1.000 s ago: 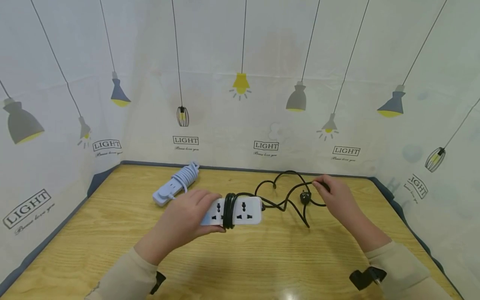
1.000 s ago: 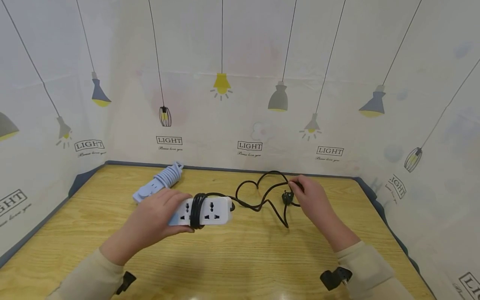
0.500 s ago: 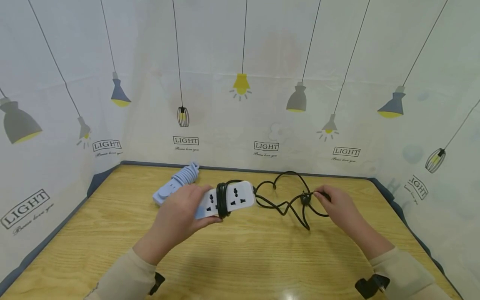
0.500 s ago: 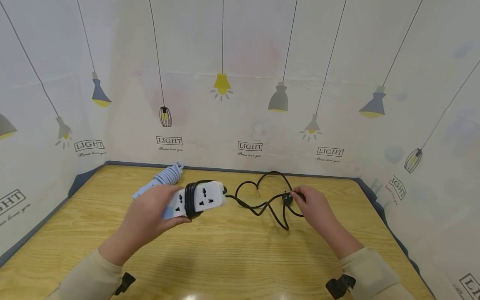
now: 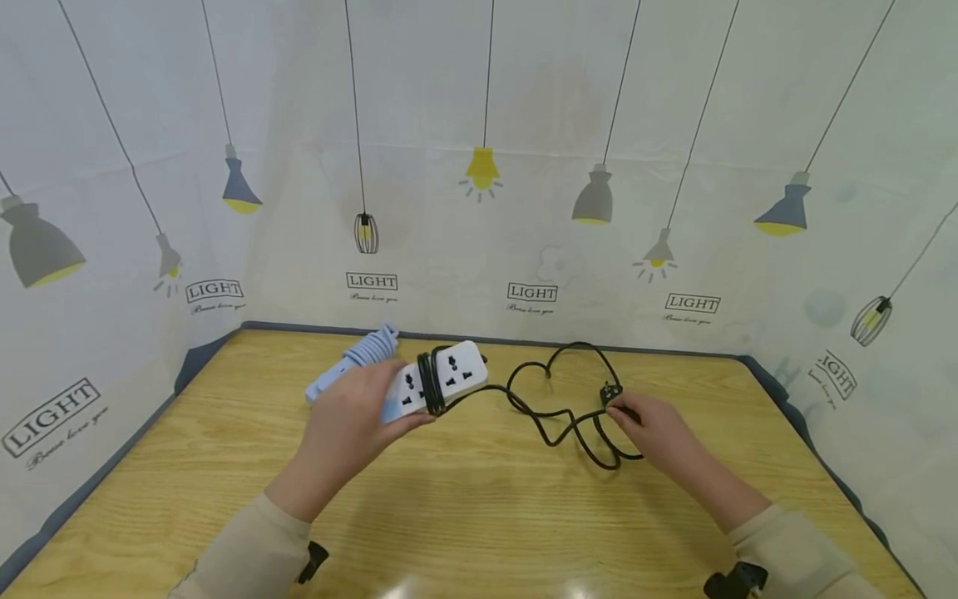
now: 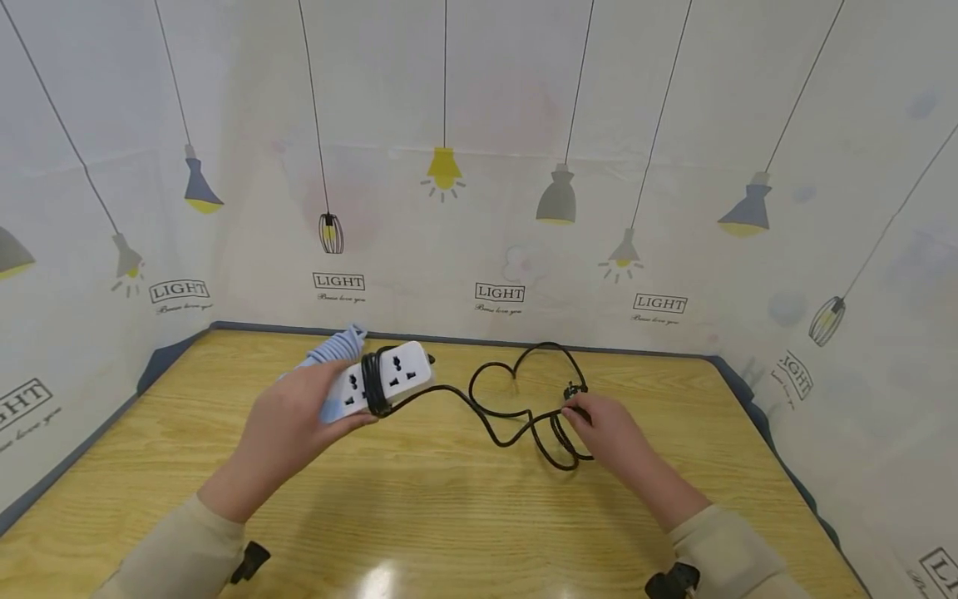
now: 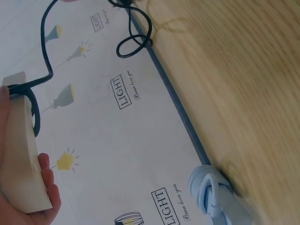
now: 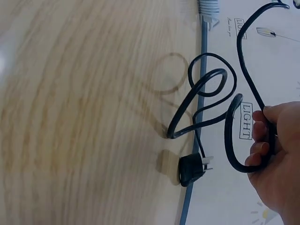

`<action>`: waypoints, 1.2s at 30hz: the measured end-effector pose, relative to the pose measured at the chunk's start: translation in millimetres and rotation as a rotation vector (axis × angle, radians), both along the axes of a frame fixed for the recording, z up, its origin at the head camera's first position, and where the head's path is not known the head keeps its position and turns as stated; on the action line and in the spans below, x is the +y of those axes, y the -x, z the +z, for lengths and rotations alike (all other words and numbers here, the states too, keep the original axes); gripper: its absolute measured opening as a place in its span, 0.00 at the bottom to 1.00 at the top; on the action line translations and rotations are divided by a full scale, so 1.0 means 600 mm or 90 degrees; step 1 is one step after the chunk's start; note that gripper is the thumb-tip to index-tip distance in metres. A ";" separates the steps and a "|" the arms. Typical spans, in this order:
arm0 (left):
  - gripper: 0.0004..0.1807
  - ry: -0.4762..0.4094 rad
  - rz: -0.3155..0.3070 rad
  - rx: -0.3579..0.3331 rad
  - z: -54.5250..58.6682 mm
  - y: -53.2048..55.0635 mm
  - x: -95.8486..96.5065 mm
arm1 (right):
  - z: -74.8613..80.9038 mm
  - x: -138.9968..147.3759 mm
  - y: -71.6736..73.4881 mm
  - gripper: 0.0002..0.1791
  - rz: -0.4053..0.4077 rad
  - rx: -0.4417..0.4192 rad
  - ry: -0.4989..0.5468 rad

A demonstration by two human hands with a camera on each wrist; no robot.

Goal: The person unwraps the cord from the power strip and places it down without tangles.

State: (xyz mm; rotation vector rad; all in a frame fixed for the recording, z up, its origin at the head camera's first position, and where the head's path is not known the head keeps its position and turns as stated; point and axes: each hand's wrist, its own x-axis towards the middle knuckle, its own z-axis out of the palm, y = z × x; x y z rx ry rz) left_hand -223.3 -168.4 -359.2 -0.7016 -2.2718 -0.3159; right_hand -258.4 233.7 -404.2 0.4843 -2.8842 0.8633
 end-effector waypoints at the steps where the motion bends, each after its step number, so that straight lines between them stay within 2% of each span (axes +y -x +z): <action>1: 0.41 0.001 0.004 -0.004 -0.001 0.001 0.000 | -0.001 -0.004 -0.001 0.10 0.004 -0.005 0.001; 14: 0.40 0.006 0.036 -0.024 -0.001 0.009 0.003 | -0.005 -0.041 -0.011 0.10 0.032 -0.081 0.025; 18: 0.40 -0.003 0.045 -0.033 0.002 0.008 0.006 | -0.002 -0.044 -0.016 0.11 0.030 -0.080 0.024; 22: 0.40 -0.016 0.056 -0.041 0.004 0.008 0.009 | 0.006 -0.044 -0.020 0.15 0.026 -0.058 0.012; 28: 0.39 -0.025 0.056 -0.045 0.007 0.011 0.017 | 0.033 -0.046 -0.030 0.18 0.015 0.013 -0.002; 36: 0.38 -0.032 0.036 -0.038 0.012 0.013 0.032 | 0.068 -0.083 -0.060 0.16 0.059 0.076 0.058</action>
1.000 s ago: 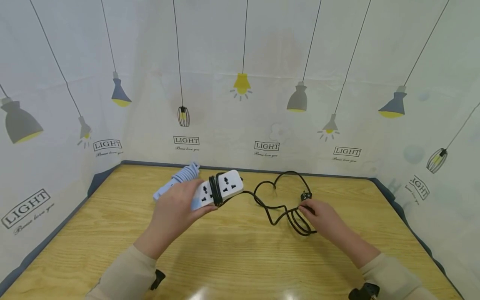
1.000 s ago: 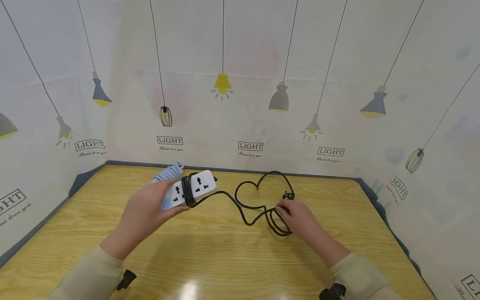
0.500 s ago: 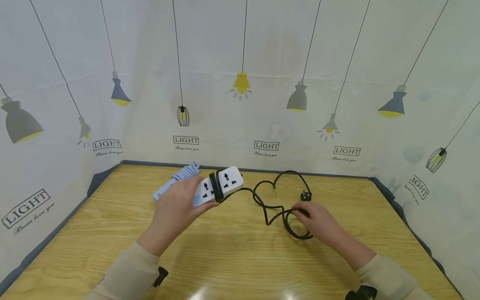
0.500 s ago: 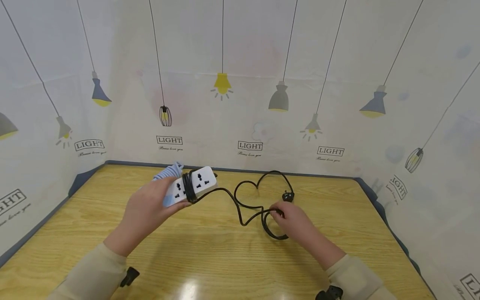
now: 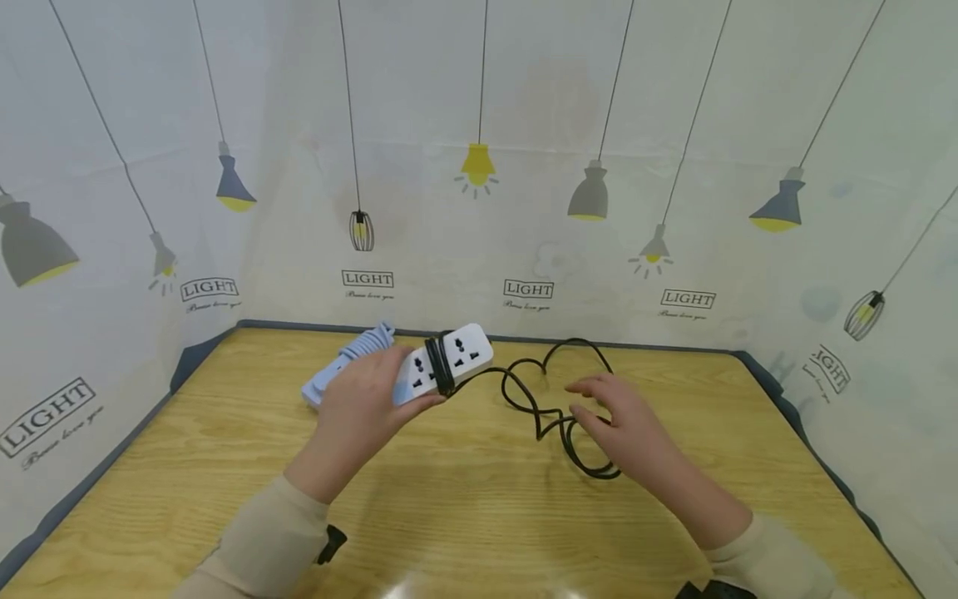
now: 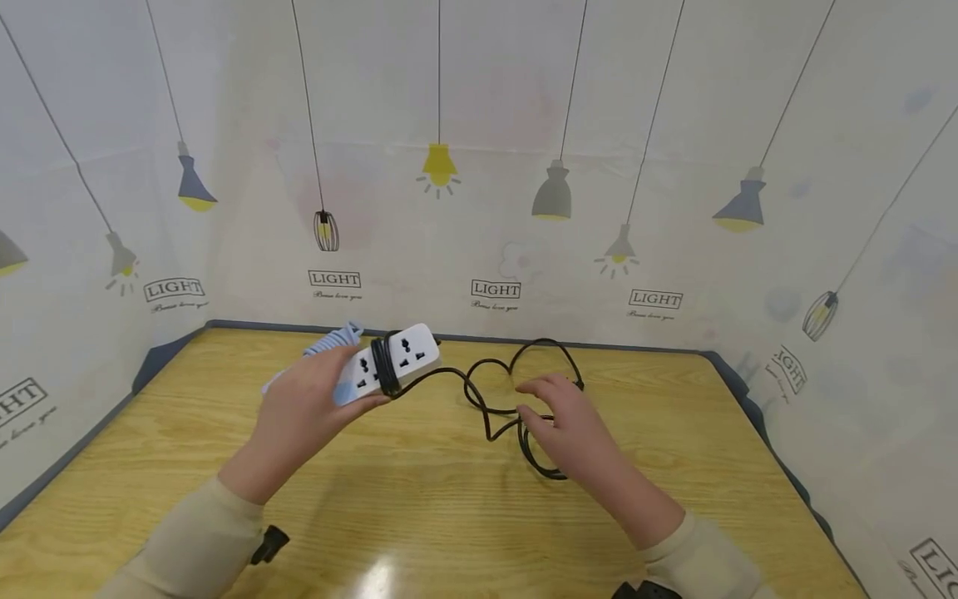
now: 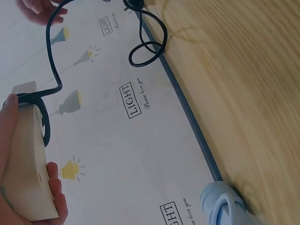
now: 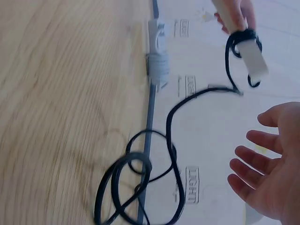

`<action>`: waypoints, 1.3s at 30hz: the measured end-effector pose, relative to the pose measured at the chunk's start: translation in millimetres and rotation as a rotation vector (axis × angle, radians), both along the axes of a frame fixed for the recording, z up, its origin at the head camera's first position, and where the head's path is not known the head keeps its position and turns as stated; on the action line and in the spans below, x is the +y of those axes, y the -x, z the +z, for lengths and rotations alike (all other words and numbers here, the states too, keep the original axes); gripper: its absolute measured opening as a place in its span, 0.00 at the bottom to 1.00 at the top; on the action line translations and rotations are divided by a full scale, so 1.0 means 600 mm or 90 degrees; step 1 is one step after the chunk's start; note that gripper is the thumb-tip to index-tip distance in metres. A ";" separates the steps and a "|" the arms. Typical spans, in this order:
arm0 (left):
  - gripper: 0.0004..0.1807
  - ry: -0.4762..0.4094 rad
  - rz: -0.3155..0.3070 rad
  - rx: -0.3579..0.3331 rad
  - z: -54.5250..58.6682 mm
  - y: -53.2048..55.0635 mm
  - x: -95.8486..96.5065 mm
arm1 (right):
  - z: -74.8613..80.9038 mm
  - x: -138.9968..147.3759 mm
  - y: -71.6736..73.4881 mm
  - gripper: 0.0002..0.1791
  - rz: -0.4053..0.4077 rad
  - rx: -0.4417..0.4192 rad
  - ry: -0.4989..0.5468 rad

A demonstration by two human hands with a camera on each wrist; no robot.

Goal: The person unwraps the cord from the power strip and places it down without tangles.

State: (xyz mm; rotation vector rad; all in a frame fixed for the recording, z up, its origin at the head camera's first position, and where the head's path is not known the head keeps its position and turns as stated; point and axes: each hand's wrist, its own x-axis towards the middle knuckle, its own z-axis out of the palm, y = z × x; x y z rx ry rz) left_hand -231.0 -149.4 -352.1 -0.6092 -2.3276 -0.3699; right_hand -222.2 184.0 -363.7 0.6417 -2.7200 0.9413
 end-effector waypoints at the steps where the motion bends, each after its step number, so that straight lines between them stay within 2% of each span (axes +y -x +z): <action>1: 0.38 -0.001 -0.001 0.001 0.000 0.000 0.001 | 0.002 -0.008 -0.004 0.16 0.008 0.008 0.010; 10: 0.38 -0.019 0.005 -0.004 0.001 0.000 0.012 | 0.026 -0.083 -0.031 0.13 0.083 0.088 0.089; 16: 0.38 -0.027 0.013 -0.012 0.008 -0.005 0.020 | 0.023 -0.126 -0.029 0.13 0.139 0.117 0.107; 23: 0.38 -0.027 0.012 -0.015 0.012 -0.013 0.027 | -0.002 -0.158 -0.018 0.14 0.111 0.055 0.159; 27: 0.38 -0.034 -0.007 -0.006 0.012 -0.017 0.031 | -0.009 -0.166 -0.016 0.16 0.097 0.057 0.179; 31: 0.37 -0.044 -0.022 0.000 0.015 -0.021 0.035 | -0.010 -0.171 -0.012 0.16 0.104 0.075 0.183; 39: 0.39 -0.042 -0.027 -0.008 0.019 -0.025 0.037 | -0.007 -0.175 -0.009 0.14 0.099 0.147 0.177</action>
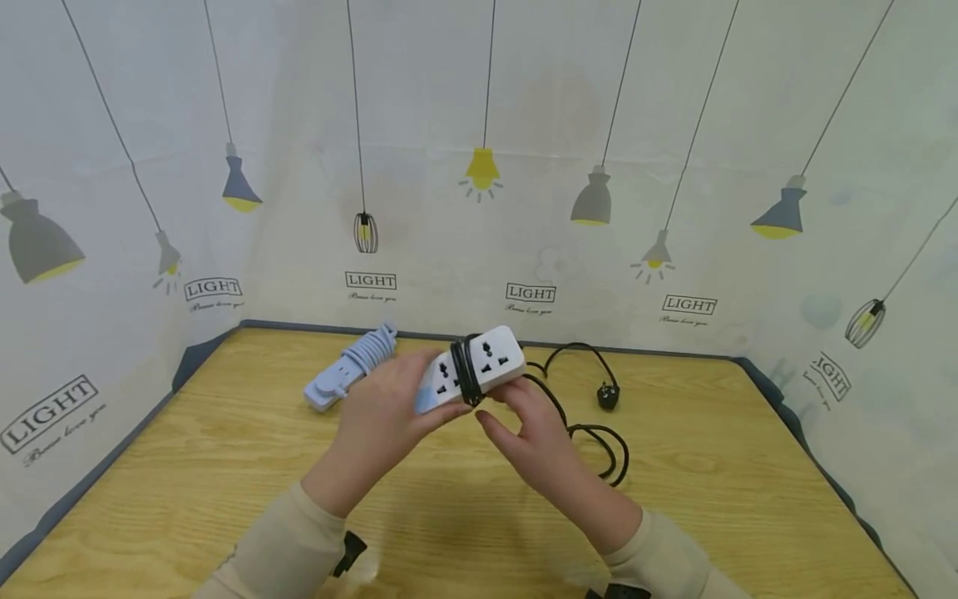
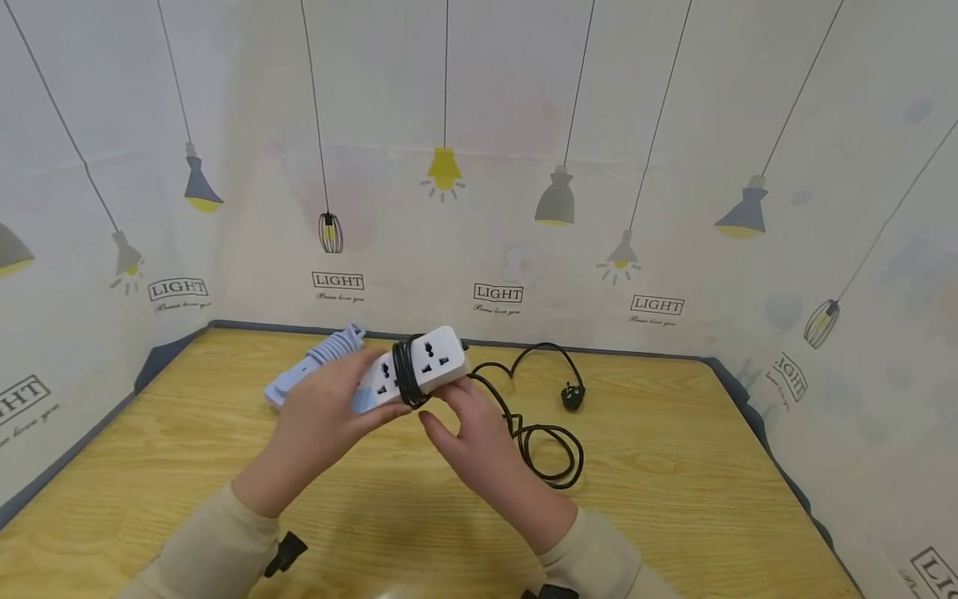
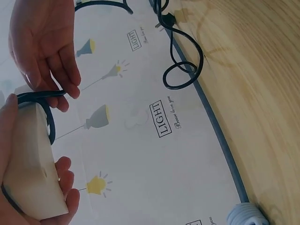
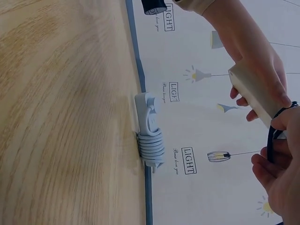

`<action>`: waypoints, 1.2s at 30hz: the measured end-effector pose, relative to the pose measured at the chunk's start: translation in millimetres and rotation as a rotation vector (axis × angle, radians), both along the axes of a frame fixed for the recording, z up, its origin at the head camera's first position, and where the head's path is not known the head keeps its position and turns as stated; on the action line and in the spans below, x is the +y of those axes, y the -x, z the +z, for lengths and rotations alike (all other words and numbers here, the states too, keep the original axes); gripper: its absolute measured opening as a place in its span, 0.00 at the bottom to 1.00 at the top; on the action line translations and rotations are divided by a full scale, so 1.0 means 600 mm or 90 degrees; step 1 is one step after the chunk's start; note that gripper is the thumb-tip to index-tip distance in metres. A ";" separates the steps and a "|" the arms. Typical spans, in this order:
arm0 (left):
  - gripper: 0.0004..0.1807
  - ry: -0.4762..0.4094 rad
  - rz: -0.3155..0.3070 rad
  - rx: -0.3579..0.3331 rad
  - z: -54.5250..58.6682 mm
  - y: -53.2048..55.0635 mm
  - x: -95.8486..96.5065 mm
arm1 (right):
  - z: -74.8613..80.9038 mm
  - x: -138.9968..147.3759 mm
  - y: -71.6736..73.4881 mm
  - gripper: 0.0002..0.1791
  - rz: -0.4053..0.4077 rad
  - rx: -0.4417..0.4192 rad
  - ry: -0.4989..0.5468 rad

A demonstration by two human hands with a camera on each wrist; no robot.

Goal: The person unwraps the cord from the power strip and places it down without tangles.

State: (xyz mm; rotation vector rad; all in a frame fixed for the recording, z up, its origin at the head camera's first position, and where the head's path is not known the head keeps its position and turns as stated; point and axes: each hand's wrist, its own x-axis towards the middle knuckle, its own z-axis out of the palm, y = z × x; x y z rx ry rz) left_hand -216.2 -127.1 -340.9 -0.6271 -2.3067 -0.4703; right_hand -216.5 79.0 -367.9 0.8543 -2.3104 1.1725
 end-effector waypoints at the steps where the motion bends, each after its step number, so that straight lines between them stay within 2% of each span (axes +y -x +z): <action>1: 0.39 0.005 -0.002 -0.001 0.000 0.000 0.000 | 0.000 0.000 0.000 0.14 -0.002 0.001 0.001; 5: 0.44 0.024 -0.010 -0.005 0.001 0.000 0.001 | -0.001 -0.003 -0.002 0.14 -0.015 -0.001 0.006; 12: 0.44 0.038 0.009 -0.035 -0.003 0.002 0.011 | -0.003 -0.010 -0.009 0.15 -0.014 0.009 -0.024; 18: 0.49 0.072 0.018 -0.054 -0.006 0.001 0.010 | -0.003 -0.009 -0.008 0.12 -0.018 0.000 -0.030; 24: 0.51 0.071 0.023 -0.077 -0.008 0.003 0.008 | -0.002 -0.003 -0.006 0.10 -0.015 -0.003 -0.048; 31: 0.48 0.053 0.036 -0.108 -0.009 0.005 0.004 | 0.008 0.007 -0.011 0.04 0.013 -0.051 -0.046; 36: 0.44 0.056 0.038 -0.106 -0.009 0.005 0.005 | 0.016 0.013 -0.015 0.07 0.021 -0.058 -0.032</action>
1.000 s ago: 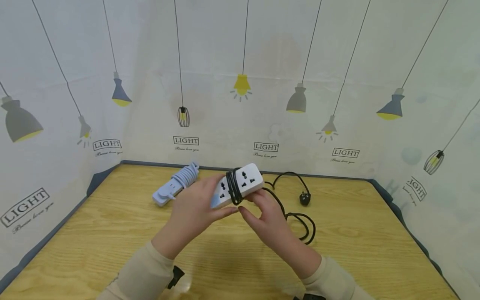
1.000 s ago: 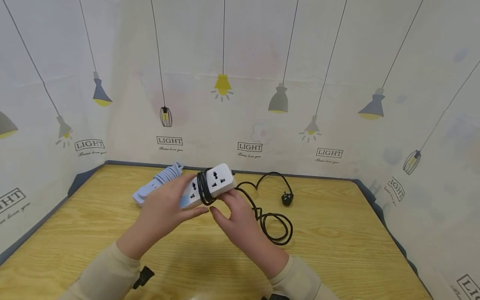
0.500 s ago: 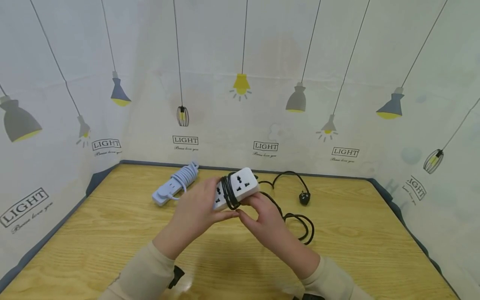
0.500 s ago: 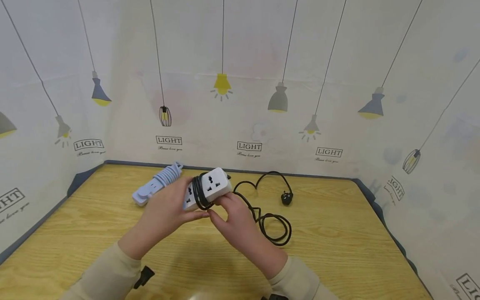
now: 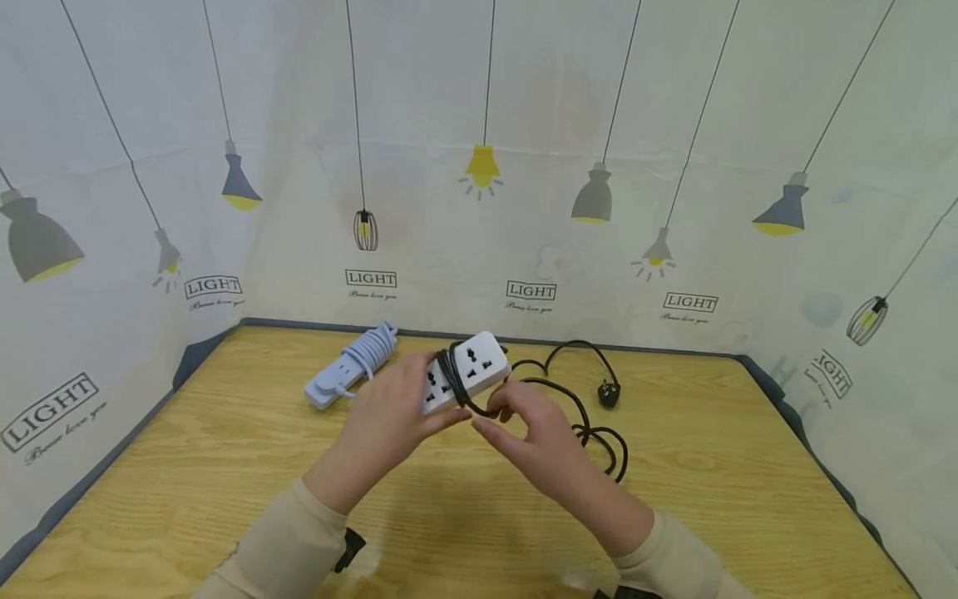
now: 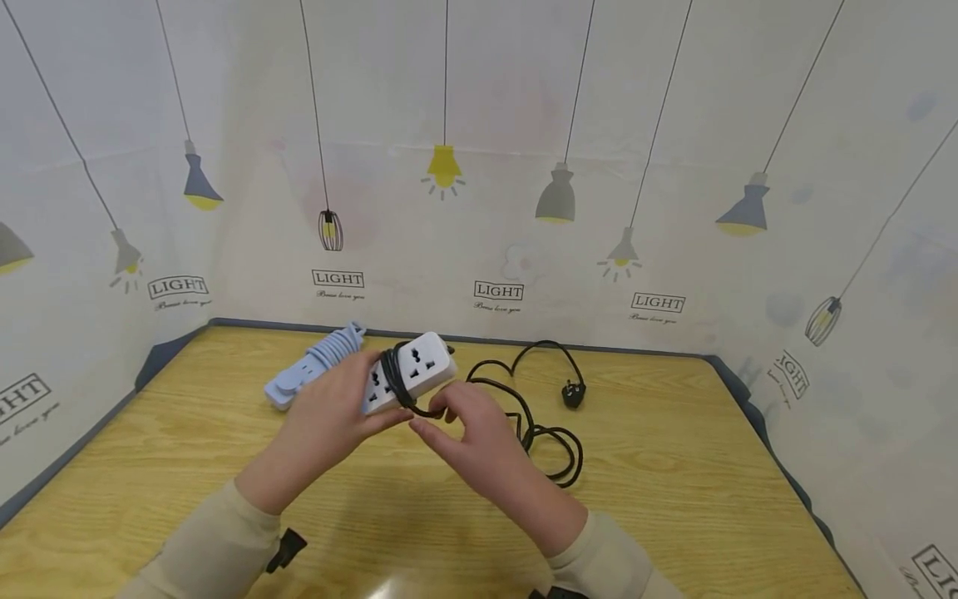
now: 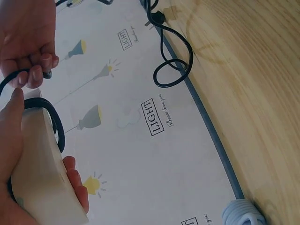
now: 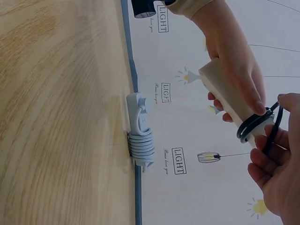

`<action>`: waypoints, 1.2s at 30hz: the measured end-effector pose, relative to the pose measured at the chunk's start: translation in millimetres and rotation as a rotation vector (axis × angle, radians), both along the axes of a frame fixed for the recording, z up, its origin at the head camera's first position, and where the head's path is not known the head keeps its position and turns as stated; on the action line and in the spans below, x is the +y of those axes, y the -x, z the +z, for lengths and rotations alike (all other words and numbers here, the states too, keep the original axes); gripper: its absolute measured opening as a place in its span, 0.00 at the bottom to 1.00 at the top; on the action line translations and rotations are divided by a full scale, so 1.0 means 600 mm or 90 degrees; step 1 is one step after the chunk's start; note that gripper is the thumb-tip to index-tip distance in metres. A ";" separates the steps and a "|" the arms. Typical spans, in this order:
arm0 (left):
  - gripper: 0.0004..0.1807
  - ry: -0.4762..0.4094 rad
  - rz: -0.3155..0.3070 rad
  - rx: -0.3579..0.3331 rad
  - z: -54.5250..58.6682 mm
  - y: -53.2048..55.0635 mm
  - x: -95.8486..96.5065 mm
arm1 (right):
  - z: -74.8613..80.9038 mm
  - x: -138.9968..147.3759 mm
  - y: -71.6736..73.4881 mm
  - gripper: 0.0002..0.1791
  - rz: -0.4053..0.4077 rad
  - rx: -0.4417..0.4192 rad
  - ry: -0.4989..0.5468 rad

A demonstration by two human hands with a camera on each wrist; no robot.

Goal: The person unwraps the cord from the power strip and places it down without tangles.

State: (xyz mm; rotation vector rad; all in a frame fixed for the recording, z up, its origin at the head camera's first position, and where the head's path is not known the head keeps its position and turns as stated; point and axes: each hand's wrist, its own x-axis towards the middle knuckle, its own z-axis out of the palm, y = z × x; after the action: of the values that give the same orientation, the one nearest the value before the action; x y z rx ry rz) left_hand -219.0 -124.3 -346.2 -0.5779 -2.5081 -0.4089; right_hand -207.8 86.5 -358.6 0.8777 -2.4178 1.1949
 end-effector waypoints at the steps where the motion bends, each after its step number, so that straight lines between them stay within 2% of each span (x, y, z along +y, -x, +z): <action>1: 0.43 0.001 0.001 -0.001 0.001 0.000 0.001 | 0.002 0.001 -0.001 0.07 -0.001 0.002 0.004; 10: 0.38 0.011 0.009 -0.023 0.001 -0.003 0.001 | 0.016 0.014 0.001 0.10 -0.012 0.083 0.055; 19: 0.38 0.072 -0.010 0.015 -0.004 -0.008 -0.001 | 0.028 0.027 0.011 0.09 -0.032 0.126 0.084; 24: 0.39 0.083 -0.027 0.038 -0.004 -0.011 0.000 | 0.028 0.033 0.020 0.07 -0.042 0.153 0.115; 36: 0.37 0.097 -0.072 0.096 -0.008 -0.017 -0.003 | 0.022 0.046 0.037 0.03 -0.099 0.132 0.132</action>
State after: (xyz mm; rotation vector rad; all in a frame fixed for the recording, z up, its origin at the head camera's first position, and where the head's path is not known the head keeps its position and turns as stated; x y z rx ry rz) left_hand -208.8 -126.2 -351.1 -0.7839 -2.3822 -0.2079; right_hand -230.0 114.3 -345.5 0.6996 -2.1125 1.2046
